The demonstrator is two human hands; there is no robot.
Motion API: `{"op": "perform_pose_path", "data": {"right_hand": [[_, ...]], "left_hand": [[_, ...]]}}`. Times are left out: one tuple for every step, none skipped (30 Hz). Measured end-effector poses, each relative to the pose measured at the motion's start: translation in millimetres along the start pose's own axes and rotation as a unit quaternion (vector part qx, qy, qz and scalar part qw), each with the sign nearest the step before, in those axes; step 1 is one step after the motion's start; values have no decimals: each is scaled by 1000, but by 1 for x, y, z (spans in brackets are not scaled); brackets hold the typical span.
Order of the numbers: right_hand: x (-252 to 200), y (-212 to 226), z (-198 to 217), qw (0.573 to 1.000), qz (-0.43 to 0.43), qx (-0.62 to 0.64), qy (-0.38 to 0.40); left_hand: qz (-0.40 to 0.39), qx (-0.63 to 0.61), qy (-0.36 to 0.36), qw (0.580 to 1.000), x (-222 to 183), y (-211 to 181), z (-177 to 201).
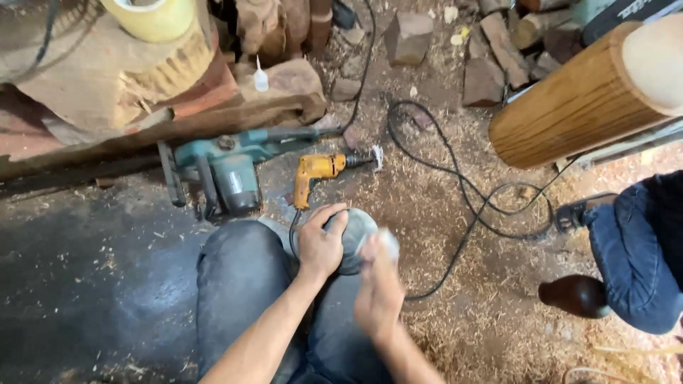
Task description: Hand sanding a small, rounded wooden object with a piece of sandpaper to smooth the surface.
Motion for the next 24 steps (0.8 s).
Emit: {"op": "perform_pose_path", "data": {"right_hand": [[17,-13,1,995,-101,12,15],[32,-25,2,979,-201,24,31],[20,-22,-4,979,-203,23,28],[12,-15,-6,977,-158,135,-42],[6,-10,-7,958,-104,242,-110],[-8,-9,-5,959,-100,241,-112],[-24,-2,-2,989,-52,118,-72],[-41,5,0,1000,-2,-8,-31],[-18,0,3,1000,-3,-7,-28],[1,-16,3,994,-113,-1,-1],[16,-29,3,974,-226,4,24],[14,-25,4,973,-231,3,24],[18,-22,5,974,-224,19,12],[23,-18,7,976,-216,35,0],[3,-15,5,977,-211,34,-1],[-12,-6,5,992,-123,27,-13],[-33,6,4,999,-37,21,-20],[-15,-2,8,999,-36,22,-18],[-3,-13,10,994,-107,13,12],[8,-25,11,983,-177,3,42],[19,-29,11,982,-184,2,42],[29,-36,9,971,-227,60,35],[43,-45,7,958,-262,117,28],[20,-34,10,958,-263,116,27]], "left_hand": [[-4,6,4,1000,-3,-3,0],[-7,11,8,1000,-6,-8,1],[-9,13,10,1000,-6,-5,1],[-17,9,8,1000,-6,-4,3],[-28,1,6,1000,-4,-5,3],[-32,-2,6,999,-1,-6,3],[-28,6,4,1000,-1,-4,3],[-24,14,2,1000,-1,-1,2],[-21,14,1,1000,-2,-4,1],[-19,3,6,1000,-3,-6,0],[-18,-4,15,1000,-5,-8,-1],[-15,0,19,1000,-9,-8,2],[-9,6,24,1000,-9,-12,3],[-3,12,28,1000,-9,-16,5],[-7,9,27,1000,-6,-14,4],[-28,-2,17,999,-2,-12,4],[-44,-11,7,999,-2,-7,5],[-43,-12,5,999,-1,-9,5],[-58,-14,28,998,-4,-12,4],[-74,-16,50,996,-7,-15,3],[-70,-12,56,996,-6,-13,3],[-84,-15,80,993,-7,-14,2],[-102,-21,101,989,-5,-19,-1],[-102,-22,102,989,-7,-16,1]]}}
Point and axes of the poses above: each hand's wrist, its own x-axis towards the middle knuckle, its own z-axis out of the back of the hand, y = z × x, the point moved 5 cm from there along x, towards the middle knuckle, and after that the axes turned 12 degrees about z, right-handed, at the moved point
